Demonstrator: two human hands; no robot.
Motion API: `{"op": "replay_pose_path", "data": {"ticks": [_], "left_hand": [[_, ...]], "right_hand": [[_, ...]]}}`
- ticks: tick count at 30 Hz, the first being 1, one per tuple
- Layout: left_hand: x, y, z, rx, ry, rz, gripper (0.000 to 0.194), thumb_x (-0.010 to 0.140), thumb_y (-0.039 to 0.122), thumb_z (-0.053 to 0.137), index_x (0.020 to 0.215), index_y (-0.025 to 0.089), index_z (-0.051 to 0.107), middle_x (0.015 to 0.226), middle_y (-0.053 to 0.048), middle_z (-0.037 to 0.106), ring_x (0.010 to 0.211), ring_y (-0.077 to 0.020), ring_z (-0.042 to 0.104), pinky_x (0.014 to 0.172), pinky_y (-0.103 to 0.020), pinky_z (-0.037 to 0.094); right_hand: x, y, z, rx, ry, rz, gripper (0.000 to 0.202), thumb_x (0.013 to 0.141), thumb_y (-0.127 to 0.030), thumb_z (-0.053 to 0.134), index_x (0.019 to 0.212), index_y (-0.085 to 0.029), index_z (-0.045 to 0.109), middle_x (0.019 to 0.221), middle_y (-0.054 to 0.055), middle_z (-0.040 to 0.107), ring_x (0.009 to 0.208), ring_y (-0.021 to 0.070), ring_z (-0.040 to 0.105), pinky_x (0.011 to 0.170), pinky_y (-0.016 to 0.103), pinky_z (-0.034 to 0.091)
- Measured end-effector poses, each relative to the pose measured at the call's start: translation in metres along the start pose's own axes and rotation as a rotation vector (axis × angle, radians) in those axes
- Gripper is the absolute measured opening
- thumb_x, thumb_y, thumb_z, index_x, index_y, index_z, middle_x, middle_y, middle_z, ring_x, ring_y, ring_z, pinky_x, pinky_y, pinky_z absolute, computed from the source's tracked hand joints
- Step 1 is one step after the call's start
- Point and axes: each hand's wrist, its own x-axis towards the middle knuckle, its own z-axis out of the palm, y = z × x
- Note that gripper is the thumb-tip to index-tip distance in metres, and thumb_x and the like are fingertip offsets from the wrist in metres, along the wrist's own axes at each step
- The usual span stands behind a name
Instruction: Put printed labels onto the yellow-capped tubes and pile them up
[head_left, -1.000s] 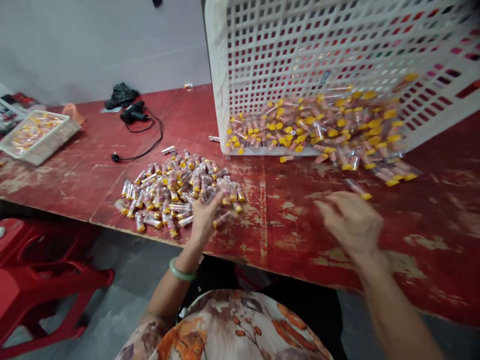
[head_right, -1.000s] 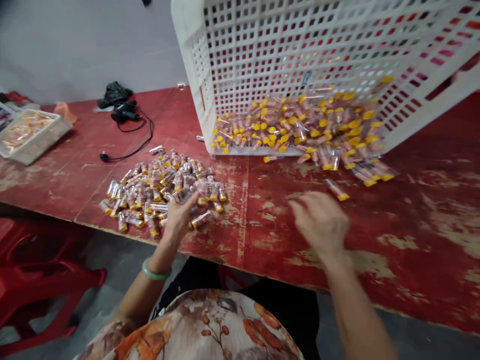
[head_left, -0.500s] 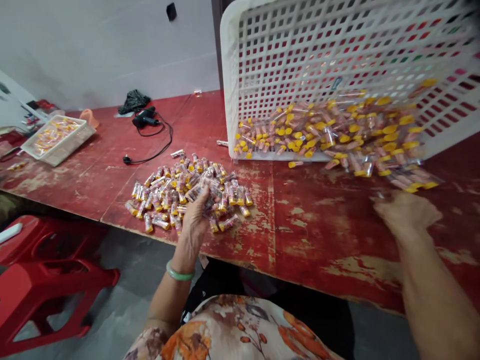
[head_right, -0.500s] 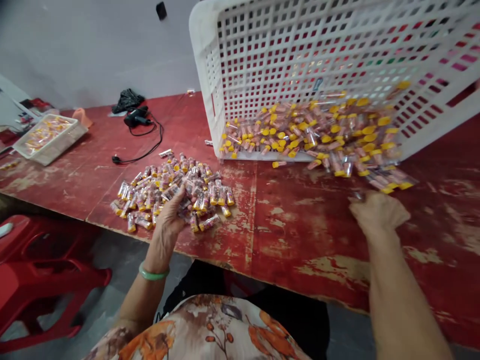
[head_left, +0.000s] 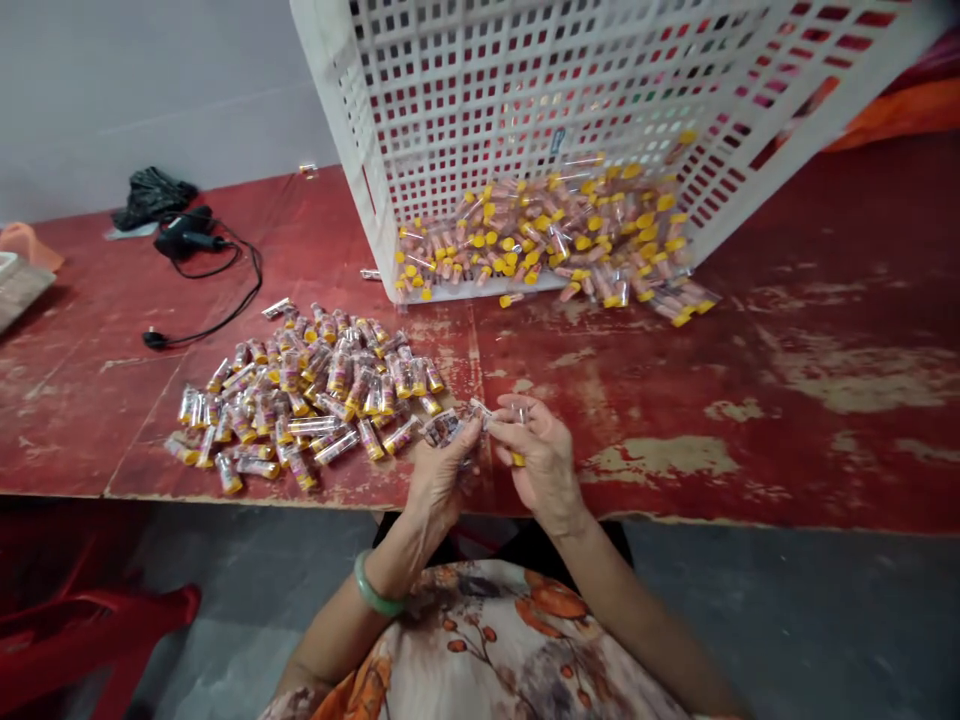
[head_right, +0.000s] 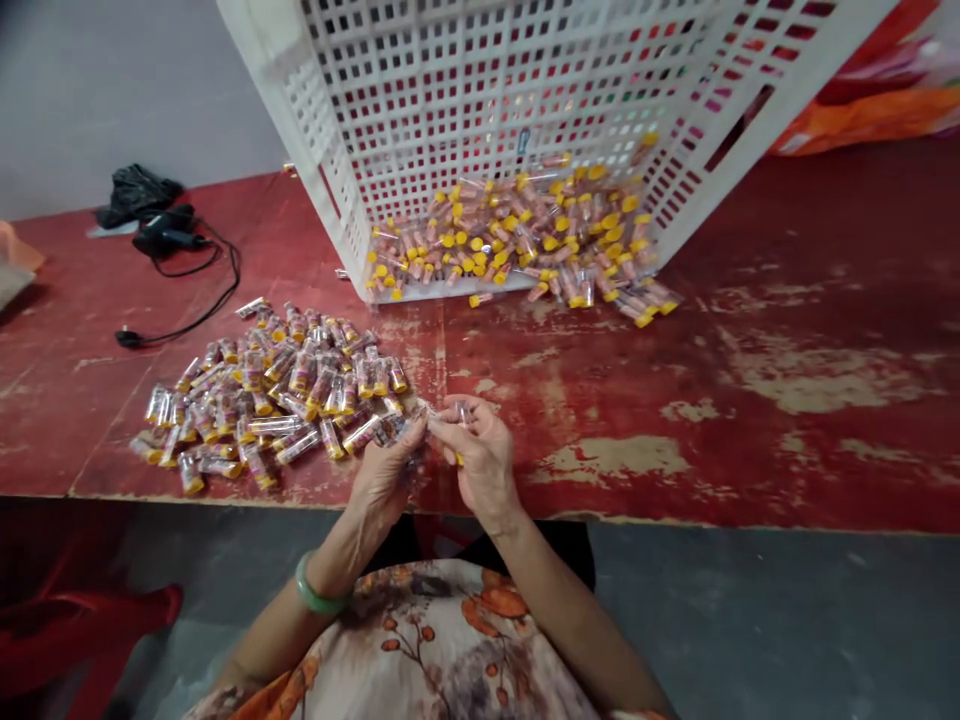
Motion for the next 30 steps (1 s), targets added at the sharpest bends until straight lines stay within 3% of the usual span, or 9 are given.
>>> {"op": "replay_pose_path", "data": {"ticks": [3, 7, 9, 14, 19, 23, 30], "left_hand": [[-0.001, 0.002, -0.006, 0.065, 0.015, -0.023, 0.039, 0.057, 0.032, 0.083, 0.088, 0.014, 0.07, 0.073, -0.003, 0.068, 0.054, -0.0097, 0.058, 0.048, -0.02, 0.045], [0.0, 0.01, -0.01, 0.108, -0.099, -0.062, 0.04, 0.053, 0.028, 0.085, 0.087, 0.012, 0.071, 0.078, -0.006, 0.071, 0.062, -0.014, 0.064, 0.057, -0.024, 0.05], [-0.001, 0.013, -0.01, 0.095, -0.113, -0.053, 0.039, 0.052, 0.026, 0.086, 0.085, 0.012, 0.071, 0.077, -0.006, 0.071, 0.062, -0.0141, 0.064, 0.057, -0.023, 0.05], [0.003, 0.012, -0.01, 0.024, 0.059, -0.056, 0.038, 0.049, 0.026, 0.087, 0.08, 0.013, 0.069, 0.066, -0.001, 0.068, 0.046, -0.0077, 0.055, 0.038, -0.017, 0.036], [0.003, 0.007, -0.006, -0.029, 0.097, -0.104, 0.044, 0.047, 0.031, 0.088, 0.082, 0.012, 0.07, 0.068, -0.003, 0.069, 0.046, -0.01, 0.056, 0.04, -0.02, 0.039], [-0.002, 0.005, 0.0, -0.084, 0.136, -0.071, 0.042, 0.044, 0.03, 0.089, 0.076, 0.013, 0.067, 0.063, 0.001, 0.065, 0.045, -0.0084, 0.053, 0.041, -0.021, 0.039], [-0.015, 0.005, 0.01, -0.138, 0.084, -0.091, 0.037, 0.043, 0.03, 0.089, 0.064, 0.014, 0.063, 0.057, 0.003, 0.061, 0.046, -0.0092, 0.052, 0.048, -0.024, 0.04]], "right_hand": [[0.012, -0.012, -0.008, -0.161, -0.022, 0.007, 0.042, 0.052, -0.024, 0.08, 0.088, -0.017, 0.059, 0.065, -0.004, 0.058, 0.044, 0.0032, 0.039, 0.038, 0.016, 0.026], [0.021, -0.024, -0.017, -0.317, -0.127, 0.009, 0.042, 0.051, -0.026, 0.082, 0.085, -0.016, 0.061, 0.066, -0.003, 0.059, 0.049, 0.0042, 0.042, 0.044, 0.017, 0.029], [0.018, -0.028, -0.022, -0.353, -0.186, -0.007, 0.039, 0.058, -0.029, 0.08, 0.091, -0.018, 0.063, 0.076, -0.001, 0.06, 0.054, 0.0052, 0.044, 0.047, 0.019, 0.033], [-0.014, -0.031, -0.044, -0.482, -0.344, -0.102, 0.037, 0.086, -0.035, 0.055, 0.122, -0.026, 0.057, 0.103, 0.004, 0.052, 0.073, 0.0108, 0.052, 0.066, 0.028, 0.046], [-0.049, -0.017, -0.055, -0.857, -0.273, -0.439, 0.035, 0.083, -0.024, 0.06, 0.117, -0.026, 0.055, 0.104, 0.005, 0.055, 0.096, 0.0178, 0.057, 0.084, 0.033, 0.047], [-0.058, -0.007, -0.048, -0.982, -0.257, -0.733, 0.022, 0.08, -0.014, 0.06, 0.1, -0.022, 0.056, 0.097, 0.006, 0.06, 0.089, 0.0183, 0.059, 0.078, 0.033, 0.049], [-0.054, -0.004, -0.038, -1.043, -0.239, -1.031, 0.032, 0.078, -0.005, 0.058, 0.106, -0.021, 0.055, 0.095, 0.008, 0.061, 0.087, 0.0199, 0.059, 0.075, 0.037, 0.051]]}}
